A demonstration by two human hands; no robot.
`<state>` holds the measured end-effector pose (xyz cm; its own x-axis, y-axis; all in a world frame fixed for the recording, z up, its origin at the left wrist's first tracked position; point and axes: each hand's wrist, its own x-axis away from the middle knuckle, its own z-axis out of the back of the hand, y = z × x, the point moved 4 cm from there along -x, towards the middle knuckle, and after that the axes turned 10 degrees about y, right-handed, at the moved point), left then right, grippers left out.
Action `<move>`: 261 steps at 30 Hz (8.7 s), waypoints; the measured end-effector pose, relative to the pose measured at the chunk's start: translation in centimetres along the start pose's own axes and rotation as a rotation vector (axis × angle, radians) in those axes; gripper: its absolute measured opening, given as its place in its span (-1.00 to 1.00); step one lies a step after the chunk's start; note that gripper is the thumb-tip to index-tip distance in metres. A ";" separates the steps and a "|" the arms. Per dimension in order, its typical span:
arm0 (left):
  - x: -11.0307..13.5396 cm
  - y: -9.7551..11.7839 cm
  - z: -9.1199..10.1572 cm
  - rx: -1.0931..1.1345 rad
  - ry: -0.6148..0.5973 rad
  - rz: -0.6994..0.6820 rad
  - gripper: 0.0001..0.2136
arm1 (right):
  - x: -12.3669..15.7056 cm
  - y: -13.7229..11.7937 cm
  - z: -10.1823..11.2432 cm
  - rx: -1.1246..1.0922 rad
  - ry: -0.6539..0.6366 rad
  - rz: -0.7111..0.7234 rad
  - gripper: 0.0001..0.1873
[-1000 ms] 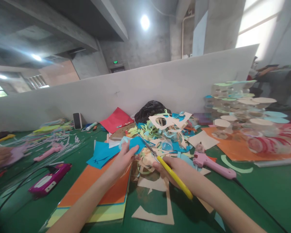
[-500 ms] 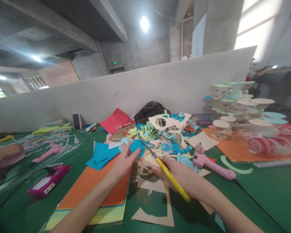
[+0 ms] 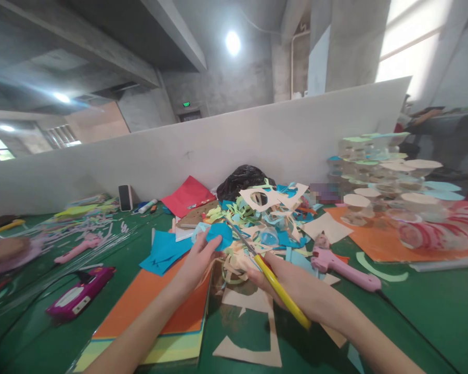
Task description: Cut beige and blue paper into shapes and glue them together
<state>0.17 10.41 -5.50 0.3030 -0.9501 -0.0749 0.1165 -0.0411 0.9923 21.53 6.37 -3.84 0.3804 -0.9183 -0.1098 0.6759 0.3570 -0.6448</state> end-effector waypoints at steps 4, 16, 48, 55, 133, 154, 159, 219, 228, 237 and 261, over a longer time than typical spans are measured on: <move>-0.4 -0.5 0.0 0.027 -0.006 0.011 -0.31 | 0.1 0.0 0.0 -0.005 0.003 0.017 -0.48; 0.3 0.4 -0.1 -0.029 -0.023 -0.015 -0.42 | -0.8 0.1 -0.5 0.041 0.005 -0.029 -0.46; 1.8 2.8 -0.1 -0.178 -0.019 -0.151 -0.54 | -1.0 0.1 -0.1 0.089 0.141 -0.022 -0.43; 1.2 1.6 -0.2 -0.098 -0.013 -0.021 -0.48 | -0.3 -0.1 0.2 0.050 0.081 0.012 -0.53; 4.8 2.7 -2.0 -0.464 -0.268 -0.610 -0.74 | -0.9 -1.4 0.6 -0.276 0.436 0.271 -0.91; 5.2 2.8 -2.5 -0.213 -0.270 -0.632 -0.87 | -0.9 -0.9 -0.1 -0.181 0.457 0.346 -0.88; 5.2 2.9 -2.6 -0.192 -0.278 -0.606 -0.88 | -1.1 -0.9 -0.2 -0.203 0.444 0.336 -0.87; 3.6 2.0 -1.8 -0.167 -0.037 -0.300 -0.77 | -2.0 -0.6 -1.3 -0.006 0.290 0.048 -0.61; 3.4 1.9 -2.2 -0.199 -0.089 -0.242 -0.75 | -2.2 0.4 -1.2 -0.050 0.405 0.020 -0.68; 3.6 1.6 -2.4 -0.182 -0.127 -0.233 -0.73 | -2.1 0.1 -0.9 -0.229 0.388 -0.034 -0.65; 3.5 0.7 -3.0 -0.049 -0.212 -0.173 -0.74 | -2.4 0.7 -0.6 -0.564 0.378 -0.106 -0.57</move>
<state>4.16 8.03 -5.38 0.0701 -0.9740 -0.2156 0.1968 -0.1984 0.9602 20.66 8.74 -4.46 0.0144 -0.9765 -0.2151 0.2261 0.2127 -0.9506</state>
